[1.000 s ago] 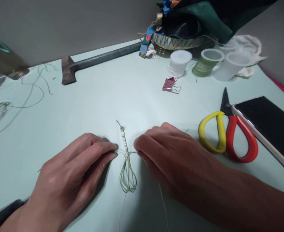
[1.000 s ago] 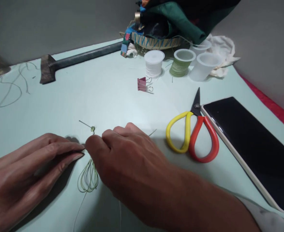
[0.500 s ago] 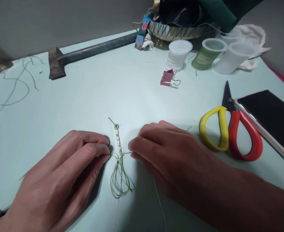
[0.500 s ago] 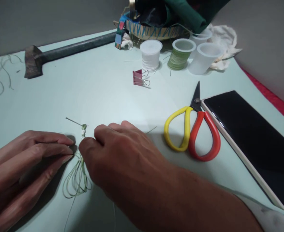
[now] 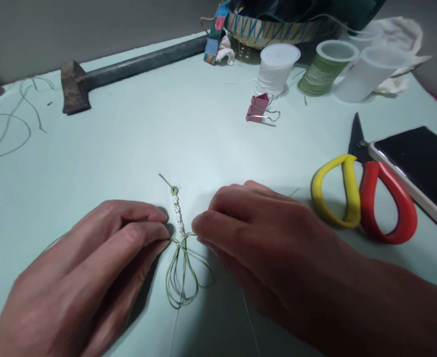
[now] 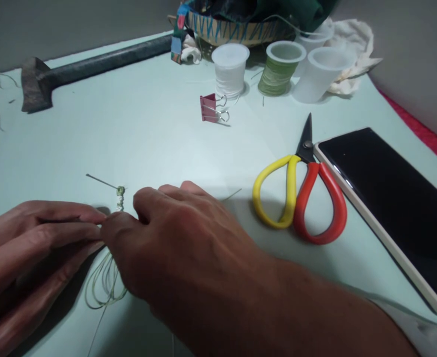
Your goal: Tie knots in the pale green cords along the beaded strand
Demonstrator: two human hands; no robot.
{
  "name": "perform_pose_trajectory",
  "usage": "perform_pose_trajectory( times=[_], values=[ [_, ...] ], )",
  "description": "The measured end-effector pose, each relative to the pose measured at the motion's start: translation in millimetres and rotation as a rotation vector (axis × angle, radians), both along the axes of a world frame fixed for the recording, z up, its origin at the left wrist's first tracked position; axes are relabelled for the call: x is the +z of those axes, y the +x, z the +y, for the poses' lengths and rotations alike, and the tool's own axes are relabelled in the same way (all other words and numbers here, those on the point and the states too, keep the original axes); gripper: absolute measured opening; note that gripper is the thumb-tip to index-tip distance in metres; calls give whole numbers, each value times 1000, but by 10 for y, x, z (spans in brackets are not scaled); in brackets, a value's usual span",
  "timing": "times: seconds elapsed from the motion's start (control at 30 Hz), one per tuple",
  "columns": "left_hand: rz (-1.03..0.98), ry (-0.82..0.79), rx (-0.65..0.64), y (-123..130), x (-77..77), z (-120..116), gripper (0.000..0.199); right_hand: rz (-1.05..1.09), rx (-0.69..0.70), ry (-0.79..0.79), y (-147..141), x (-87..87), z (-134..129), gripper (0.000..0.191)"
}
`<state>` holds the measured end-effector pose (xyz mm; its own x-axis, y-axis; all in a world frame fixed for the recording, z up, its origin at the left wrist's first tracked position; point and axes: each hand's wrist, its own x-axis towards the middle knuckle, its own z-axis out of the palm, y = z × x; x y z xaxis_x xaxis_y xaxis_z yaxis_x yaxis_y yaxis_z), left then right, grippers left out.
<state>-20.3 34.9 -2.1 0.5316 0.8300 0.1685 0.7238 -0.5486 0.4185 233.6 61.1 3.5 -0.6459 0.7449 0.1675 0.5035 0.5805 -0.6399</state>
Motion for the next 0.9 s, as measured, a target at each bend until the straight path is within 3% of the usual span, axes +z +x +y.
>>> perform_pose_trajectory(
  times=[0.2, 0.6, 0.9],
  values=[
    [38, -16, 13, 22, 14, 5, 39, 16, -18, 37, 19, -10, -2, 22],
    [35, -31, -6, -11, 26, 21, 31, 15, -37, 63, -7, -28, -24, 26],
    [-39, -2, 51, -3, 4, 33, 32, 7, -50, 91, -9, -28, -24, 25]
  ],
)
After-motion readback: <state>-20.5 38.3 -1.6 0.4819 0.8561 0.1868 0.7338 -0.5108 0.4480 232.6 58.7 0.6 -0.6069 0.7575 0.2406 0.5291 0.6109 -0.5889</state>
